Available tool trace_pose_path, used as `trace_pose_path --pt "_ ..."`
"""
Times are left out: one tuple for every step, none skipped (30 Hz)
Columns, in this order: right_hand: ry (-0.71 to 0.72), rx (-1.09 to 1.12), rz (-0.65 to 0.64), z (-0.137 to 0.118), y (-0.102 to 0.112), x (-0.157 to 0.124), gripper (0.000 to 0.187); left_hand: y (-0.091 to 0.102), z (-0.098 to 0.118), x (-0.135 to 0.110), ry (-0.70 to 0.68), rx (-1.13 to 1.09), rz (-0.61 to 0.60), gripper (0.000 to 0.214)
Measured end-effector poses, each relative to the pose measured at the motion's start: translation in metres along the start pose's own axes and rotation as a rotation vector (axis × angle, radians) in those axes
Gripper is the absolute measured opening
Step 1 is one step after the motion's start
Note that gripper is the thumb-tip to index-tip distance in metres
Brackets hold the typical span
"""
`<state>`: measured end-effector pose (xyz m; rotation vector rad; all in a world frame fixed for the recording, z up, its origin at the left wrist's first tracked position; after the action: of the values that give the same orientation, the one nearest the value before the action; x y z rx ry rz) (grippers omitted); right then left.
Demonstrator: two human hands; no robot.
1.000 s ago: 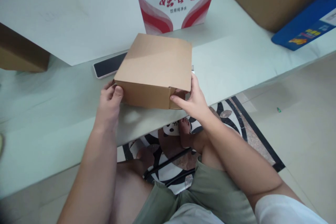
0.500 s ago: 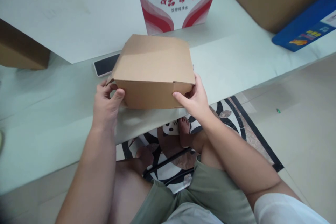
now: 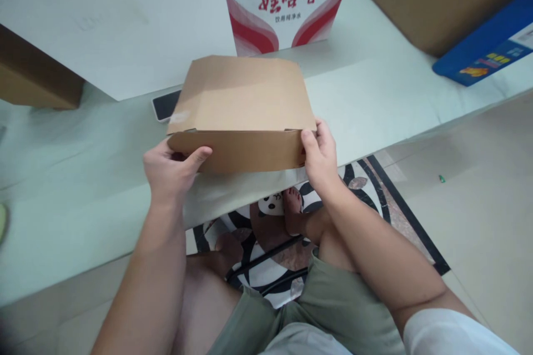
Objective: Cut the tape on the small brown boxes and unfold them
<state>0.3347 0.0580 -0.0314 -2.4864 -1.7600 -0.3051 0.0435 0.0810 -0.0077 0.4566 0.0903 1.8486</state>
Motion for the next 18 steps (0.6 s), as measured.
trace_pose_path --pt "-0.030 -0.006 0.020 0.002 0.001 0.000 0.048 0.001 0.001 0.000 -0.024 0.002 -0.016 0.056" --pt "-0.055 -0.011 0.040 0.002 0.002 0.000 0.046 0.001 0.001 0.000 -0.057 -0.004 -0.037 0.054" --pt "-0.069 -0.008 0.064 0.002 0.003 0.000 0.043 0.001 0.001 0.000 -0.093 -0.021 -0.058 0.053" --pt "-0.075 0.002 0.092 0.001 0.003 0.000 0.040 0.001 0.000 0.000 -0.127 -0.053 -0.076 0.053" --pt "-0.077 0.016 0.117 -0.001 0.003 0.000 0.037 0.001 -0.002 0.001 -0.156 -0.101 -0.094 0.053" --pt "-0.078 0.032 0.139 -0.003 0.003 0.000 0.035 0.001 -0.004 0.002 -0.172 -0.164 -0.112 0.051" --pt "-0.080 0.045 0.157 -0.004 0.003 0.001 0.033 0.001 -0.006 0.002 -0.177 -0.237 -0.132 0.048" --pt "-0.085 0.054 0.171 -0.005 0.003 0.001 0.032 0.000 -0.008 0.003 -0.171 -0.309 -0.153 0.042" --pt "-0.091 0.059 0.180 -0.005 0.002 0.001 0.032 -0.001 -0.008 0.003 -0.162 -0.370 -0.166 0.035" --pt "-0.098 0.064 0.181 -0.005 0.002 0.002 0.032 -0.002 -0.007 0.002 -0.154 -0.413 -0.164 0.030" --pt "-0.102 0.069 0.182 -0.005 0.002 0.002 0.033 -0.002 -0.006 0.002 -0.143 -0.433 -0.146 0.028" --pt "-0.101 0.072 0.179 -0.004 0.002 0.002 0.033 -0.002 -0.004 0.001 -0.134 -0.435 -0.118 0.027" --pt "-0.095 0.071 0.173 -0.003 0.003 0.003 0.033 -0.001 -0.001 0.000 -0.133 -0.429 -0.082 0.026" --pt "-0.087 0.068 0.165 -0.002 0.003 0.003 0.033 0.000 0.001 -0.001 -0.129 -0.422 -0.050 0.025" --pt "-0.079 0.060 0.157 -0.001 0.003 0.003 0.034 0.001 0.003 -0.001 -0.129 -0.415 -0.025 0.023" --pt "-0.073 0.049 0.149 0.000 0.003 0.003 0.035 0.002 0.004 -0.001 -0.129 -0.407 -0.009 0.021" --pt "-0.071 0.036 0.144 0.000 0.003 0.002 0.037 0.004 0.004 0.000 -0.129 -0.395 0.001 0.018" --pt "-0.070 0.024 0.137 0.000 0.004 0.002 0.039 0.005 0.001 0.001 -0.107 -0.376 -0.008 0.013"
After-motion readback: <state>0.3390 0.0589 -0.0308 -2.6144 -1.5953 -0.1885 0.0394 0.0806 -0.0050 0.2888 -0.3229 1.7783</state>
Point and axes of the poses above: each hand's wrist, its own x-axis towards the middle knuckle, its own y-axis out of the back of the hand, z = x × y, the point moved 3 cm from there along x, towards the middle knuckle, and after that the axes turned 1 degree about -y, right-handed, at the moved point
